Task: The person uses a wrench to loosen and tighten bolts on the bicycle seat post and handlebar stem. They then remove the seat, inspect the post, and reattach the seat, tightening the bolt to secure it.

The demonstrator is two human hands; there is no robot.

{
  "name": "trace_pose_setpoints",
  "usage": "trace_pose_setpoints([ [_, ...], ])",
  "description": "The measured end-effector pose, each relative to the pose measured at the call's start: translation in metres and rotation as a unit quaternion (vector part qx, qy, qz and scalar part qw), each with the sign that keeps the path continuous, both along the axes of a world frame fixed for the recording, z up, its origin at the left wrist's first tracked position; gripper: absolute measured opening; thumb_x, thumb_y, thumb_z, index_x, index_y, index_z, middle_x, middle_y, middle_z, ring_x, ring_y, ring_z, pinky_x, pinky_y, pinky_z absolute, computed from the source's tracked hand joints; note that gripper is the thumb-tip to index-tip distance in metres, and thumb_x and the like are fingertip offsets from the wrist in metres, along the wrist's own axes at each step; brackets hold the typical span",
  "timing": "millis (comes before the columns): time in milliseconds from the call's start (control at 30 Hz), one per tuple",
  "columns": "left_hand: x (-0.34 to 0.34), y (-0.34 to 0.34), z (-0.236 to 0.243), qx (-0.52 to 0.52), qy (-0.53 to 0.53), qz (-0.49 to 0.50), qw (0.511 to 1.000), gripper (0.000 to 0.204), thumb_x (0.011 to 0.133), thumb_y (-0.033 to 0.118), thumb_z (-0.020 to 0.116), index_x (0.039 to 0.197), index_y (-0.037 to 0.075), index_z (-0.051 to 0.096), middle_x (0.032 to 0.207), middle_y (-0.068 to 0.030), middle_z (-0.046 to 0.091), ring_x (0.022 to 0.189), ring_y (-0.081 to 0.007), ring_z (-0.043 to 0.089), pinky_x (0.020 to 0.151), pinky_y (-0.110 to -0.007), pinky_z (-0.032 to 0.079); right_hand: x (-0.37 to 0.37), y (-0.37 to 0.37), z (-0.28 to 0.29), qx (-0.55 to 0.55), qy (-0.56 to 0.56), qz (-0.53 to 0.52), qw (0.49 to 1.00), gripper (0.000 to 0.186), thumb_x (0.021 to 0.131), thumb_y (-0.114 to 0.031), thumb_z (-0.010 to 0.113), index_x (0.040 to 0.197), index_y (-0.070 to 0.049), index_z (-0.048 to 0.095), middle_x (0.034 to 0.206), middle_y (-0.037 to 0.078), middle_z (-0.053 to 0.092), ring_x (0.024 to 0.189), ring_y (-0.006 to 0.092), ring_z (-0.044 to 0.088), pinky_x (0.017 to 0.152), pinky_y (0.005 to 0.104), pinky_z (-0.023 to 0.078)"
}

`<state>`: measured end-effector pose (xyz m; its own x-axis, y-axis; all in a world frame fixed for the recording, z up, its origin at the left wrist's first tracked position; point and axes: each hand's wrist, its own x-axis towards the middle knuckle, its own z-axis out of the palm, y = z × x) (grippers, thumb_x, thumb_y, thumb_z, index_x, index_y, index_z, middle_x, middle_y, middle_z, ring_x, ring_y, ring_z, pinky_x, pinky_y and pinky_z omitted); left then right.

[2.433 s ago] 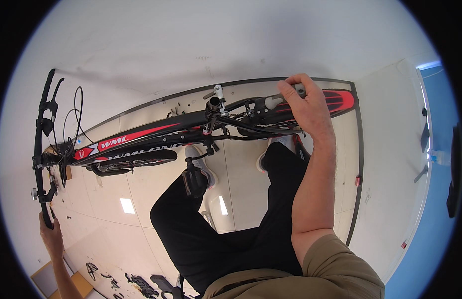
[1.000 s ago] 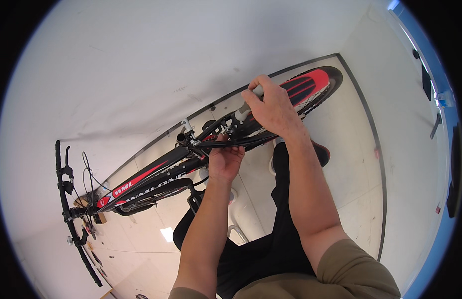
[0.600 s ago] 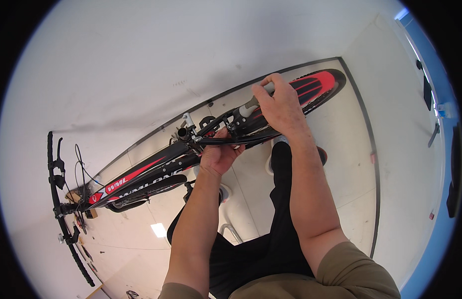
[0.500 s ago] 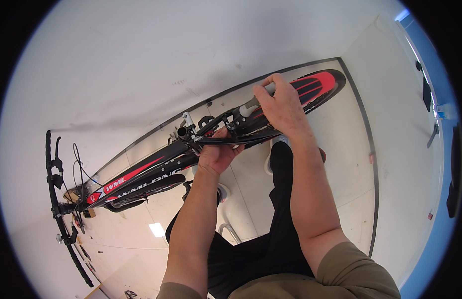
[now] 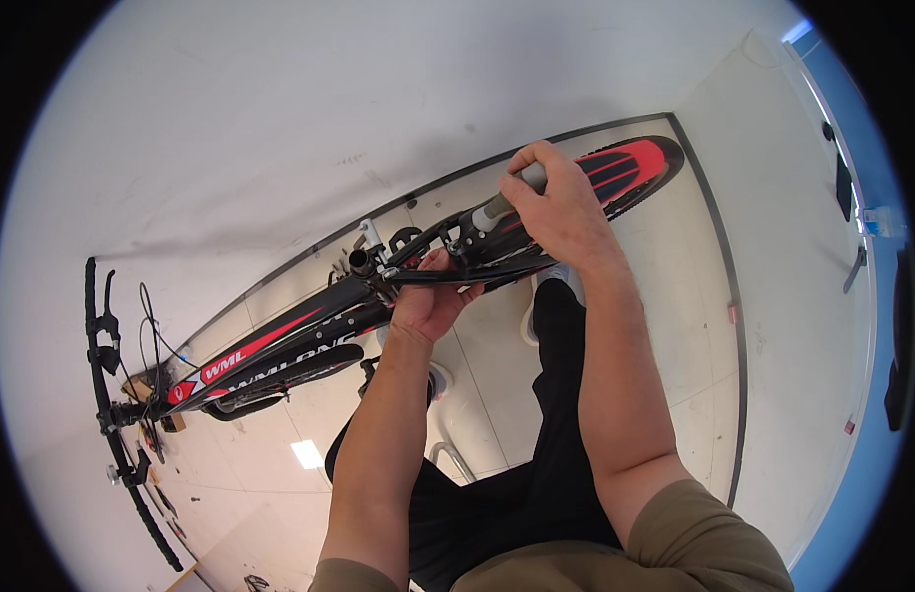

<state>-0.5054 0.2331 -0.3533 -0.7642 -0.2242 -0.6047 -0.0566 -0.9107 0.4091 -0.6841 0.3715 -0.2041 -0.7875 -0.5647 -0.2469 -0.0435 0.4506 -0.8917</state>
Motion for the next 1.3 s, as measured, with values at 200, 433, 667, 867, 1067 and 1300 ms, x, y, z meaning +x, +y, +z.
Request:
trace_pose_setpoints([
  [200, 0.0, 0.001, -0.002, 0.001, 0.007, -0.003, 1.0, 0.011, 0.098, 0.028, 0.066, 0.097, 0.017, 0.065, 0.1, -0.0015, 0.069, 0.1, -0.0228, 0.064, 0.092, -0.053, 0.05, -0.003, 0.003, -0.01, -0.038, 0.002, 0.031, 0.999, 0.028, 0.091, -0.021, 0.065, 0.111, -0.001, 0.062, 0.088, 0.02, 0.069, 0.087, 0.0294, 0.068, 0.083, 0.0392, 0.051],
  [433, 0.0, 0.003, -0.002, -0.003, 0.017, -0.015, 1.0, 0.017, 0.094, 0.034, 0.07, 0.097, 0.017, 0.068, 0.096, -0.0021, 0.07, 0.101, -0.0227, 0.063, 0.092, -0.051, 0.049, 0.001, 0.001, -0.015, -0.078, 0.036, -0.007, 0.996, 0.036, 0.09, -0.022, 0.064, 0.118, 0.001, 0.062, 0.089, 0.018, 0.067, 0.084, 0.0293, 0.065, 0.084, 0.0377, 0.051],
  [667, -0.001, 0.003, -0.001, 0.004, 0.011, -0.015, 1.0, 0.019, 0.095, 0.036, 0.069, 0.098, 0.017, 0.068, 0.096, -0.0014, 0.07, 0.101, -0.0214, 0.063, 0.092, -0.05, 0.048, 0.0, 0.005, -0.003, -0.035, -0.002, 0.038, 0.999, 0.043, 0.089, -0.024, 0.066, 0.123, 0.002, 0.06, 0.092, 0.016, 0.068, 0.089, 0.0283, 0.065, 0.087, 0.0375, 0.051],
  [867, -0.001, 0.003, -0.001, 0.012, 0.015, -0.01, 1.0, 0.017, 0.095, 0.034, 0.068, 0.099, 0.017, 0.068, 0.096, -0.0017, 0.07, 0.101, -0.0209, 0.063, 0.093, -0.049, 0.047, -0.003, 0.005, -0.014, -0.057, 0.008, 0.001, 0.998, 0.046, 0.085, -0.023, 0.068, 0.124, 0.001, 0.06, 0.095, 0.016, 0.069, 0.089, 0.0293, 0.066, 0.087, 0.0375, 0.051],
  [1067, -0.003, 0.004, 0.002, 0.012, 0.025, -0.003, 1.0, 0.016, 0.091, 0.031, 0.071, 0.096, 0.017, 0.068, 0.094, -0.0011, 0.069, 0.098, -0.022, 0.063, 0.089, -0.05, 0.05, -0.005, 0.007, -0.012, -0.025, -0.003, 0.024, 0.999, 0.044, 0.086, -0.021, 0.067, 0.123, 0.001, 0.06, 0.095, 0.018, 0.07, 0.09, 0.0303, 0.066, 0.089, 0.0385, 0.05],
  [1300, -0.004, 0.003, -0.002, 0.015, 0.011, -0.013, 1.0, 0.02, 0.098, 0.036, 0.064, 0.098, 0.017, 0.068, 0.094, -0.0023, 0.07, 0.099, -0.0215, 0.063, 0.093, -0.05, 0.048, -0.001, 0.004, -0.014, -0.034, 0.016, 0.021, 0.999, 0.046, 0.087, -0.022, 0.069, 0.124, 0.002, 0.057, 0.094, 0.02, 0.07, 0.09, 0.0302, 0.067, 0.086, 0.039, 0.051],
])
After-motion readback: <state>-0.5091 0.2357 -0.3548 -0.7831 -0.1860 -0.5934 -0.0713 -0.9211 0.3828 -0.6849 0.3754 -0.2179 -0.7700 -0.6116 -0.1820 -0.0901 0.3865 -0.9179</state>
